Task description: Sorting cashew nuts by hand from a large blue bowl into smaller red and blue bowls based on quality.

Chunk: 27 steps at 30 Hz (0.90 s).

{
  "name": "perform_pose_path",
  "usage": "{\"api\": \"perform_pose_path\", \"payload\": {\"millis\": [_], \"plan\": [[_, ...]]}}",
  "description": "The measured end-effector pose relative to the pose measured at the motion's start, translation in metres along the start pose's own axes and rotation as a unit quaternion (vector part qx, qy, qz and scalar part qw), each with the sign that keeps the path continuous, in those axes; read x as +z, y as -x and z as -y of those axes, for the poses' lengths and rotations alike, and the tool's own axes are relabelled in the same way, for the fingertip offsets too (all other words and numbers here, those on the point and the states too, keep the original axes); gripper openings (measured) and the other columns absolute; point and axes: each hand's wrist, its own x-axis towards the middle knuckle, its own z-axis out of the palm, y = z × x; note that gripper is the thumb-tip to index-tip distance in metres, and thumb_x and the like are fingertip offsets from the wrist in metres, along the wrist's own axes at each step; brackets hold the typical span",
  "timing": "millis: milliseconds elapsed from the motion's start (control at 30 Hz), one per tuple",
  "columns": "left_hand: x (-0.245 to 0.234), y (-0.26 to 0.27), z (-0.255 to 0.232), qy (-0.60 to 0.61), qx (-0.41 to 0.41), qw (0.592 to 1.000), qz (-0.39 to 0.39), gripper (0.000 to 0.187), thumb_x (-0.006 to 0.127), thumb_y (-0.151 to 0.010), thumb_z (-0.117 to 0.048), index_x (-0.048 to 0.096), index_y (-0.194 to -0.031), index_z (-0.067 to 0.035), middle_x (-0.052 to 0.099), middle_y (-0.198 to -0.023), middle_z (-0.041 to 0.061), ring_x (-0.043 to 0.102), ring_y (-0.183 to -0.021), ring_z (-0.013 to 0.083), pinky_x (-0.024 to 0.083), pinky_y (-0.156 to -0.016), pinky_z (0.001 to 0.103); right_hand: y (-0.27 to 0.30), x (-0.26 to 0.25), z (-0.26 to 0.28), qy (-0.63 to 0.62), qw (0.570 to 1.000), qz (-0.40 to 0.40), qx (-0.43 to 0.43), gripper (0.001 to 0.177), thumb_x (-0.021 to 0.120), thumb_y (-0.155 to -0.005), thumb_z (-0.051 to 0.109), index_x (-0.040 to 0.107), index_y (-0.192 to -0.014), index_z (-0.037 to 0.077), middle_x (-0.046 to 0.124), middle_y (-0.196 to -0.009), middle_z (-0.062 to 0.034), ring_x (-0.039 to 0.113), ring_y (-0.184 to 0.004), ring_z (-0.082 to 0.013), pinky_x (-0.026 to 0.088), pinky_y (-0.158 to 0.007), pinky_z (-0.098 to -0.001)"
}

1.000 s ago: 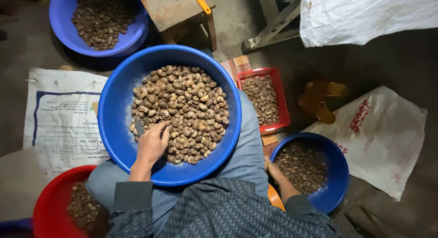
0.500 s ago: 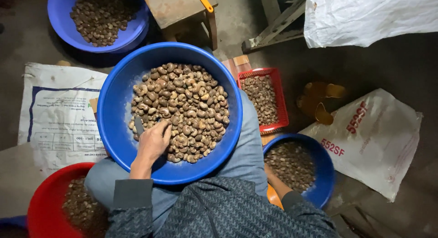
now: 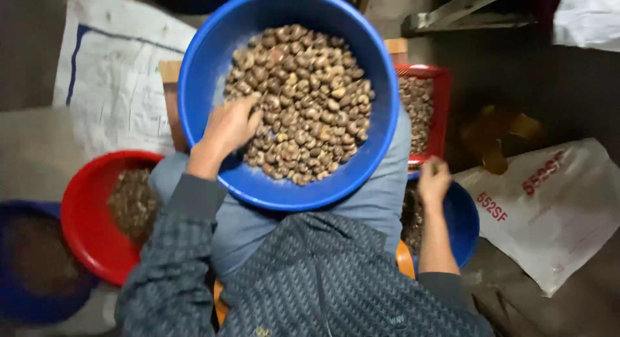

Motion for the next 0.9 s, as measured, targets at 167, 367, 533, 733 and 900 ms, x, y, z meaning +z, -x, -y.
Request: {"api": "perform_pose_path", "payload": {"millis": [167, 367, 533, 733, 900], "plan": [[0.055, -0.026, 0.042, -0.034, 0.025, 0.995, -0.095, 0.025, 0.061, -0.102, -0.034, 0.072, -0.116, -0.016, 0.076, -0.109, 0.009, 0.072, -0.102, 0.0356, 0.054, -0.088, 0.054, -0.026, -0.048, 0.235, -0.11, 0.973, -0.091, -0.183, 0.018, 0.066, -0.102, 0.006, 0.071, -0.119, 0.006, 0.072, -0.111, -0.0113, 0.068, -0.107, -0.0275, 0.051, -0.099, -0.0401], [0.073, -0.03, 0.04, -0.009, 0.05, 0.993, -0.103, 0.021, 0.06, -0.1, -0.025, 0.07, -0.112, -0.011, 0.073, -0.106, 0.015, 0.07, -0.094, 0.0416, 0.055, -0.081, 0.056, -0.008, -0.004, 0.375, -0.097, 0.906, 0.062, -0.408, 0.017, 0.066, -0.104, 0.004, 0.075, -0.117, 0.006, 0.073, -0.105, -0.0125, 0.069, -0.098, -0.0337, 0.053, -0.089, -0.0413], [0.071, -0.027, 0.05, -0.019, 0.05, 0.995, -0.087, 0.014, 0.059, -0.092, -0.015, 0.062, -0.105, -0.01, 0.065, -0.091, 0.017, 0.068, -0.08, 0.05, 0.054, -0.064, 0.061, -0.004, 0.096, 0.379, 0.12, 0.829, 0.157, -0.524, 0.034, 0.074, -0.094, 0.03, 0.069, -0.127, 0.025, 0.071, -0.115, 0.0011, 0.068, -0.105, -0.0224, 0.057, -0.082, -0.0365], [0.055, -0.025, 0.032, -0.036, 0.044, 0.992, -0.113, 0.021, 0.059, -0.076, 0.018, 0.067, -0.09, 0.003, 0.063, -0.077, 0.016, 0.06, -0.057, 0.0329, 0.054, -0.058, 0.05, 0.032, 0.139, 0.356, 0.32, 0.749, 0.32, -0.484, 0.076, 0.035, -0.109, 0.046, 0.019, -0.163, -0.004, 0.013, -0.168, -0.0304, 0.008, -0.154, -0.0482, 0.007, -0.123, -0.0616], [0.068, -0.042, 0.04, -0.005, 0.018, 1.0, -0.023, 0.019, 0.058, -0.093, -0.003, 0.069, -0.107, -0.01, 0.067, -0.095, 0.016, 0.072, -0.081, 0.0457, 0.056, -0.072, 0.061, 0.059, 0.138, 0.314, 0.324, 0.741, 0.337, -0.482, 0.081, 0.037, -0.103, 0.069, 0.04, -0.16, 0.012, 0.019, -0.17, -0.0245, 0.016, -0.157, -0.0433, 0.007, -0.124, -0.0655]]}}
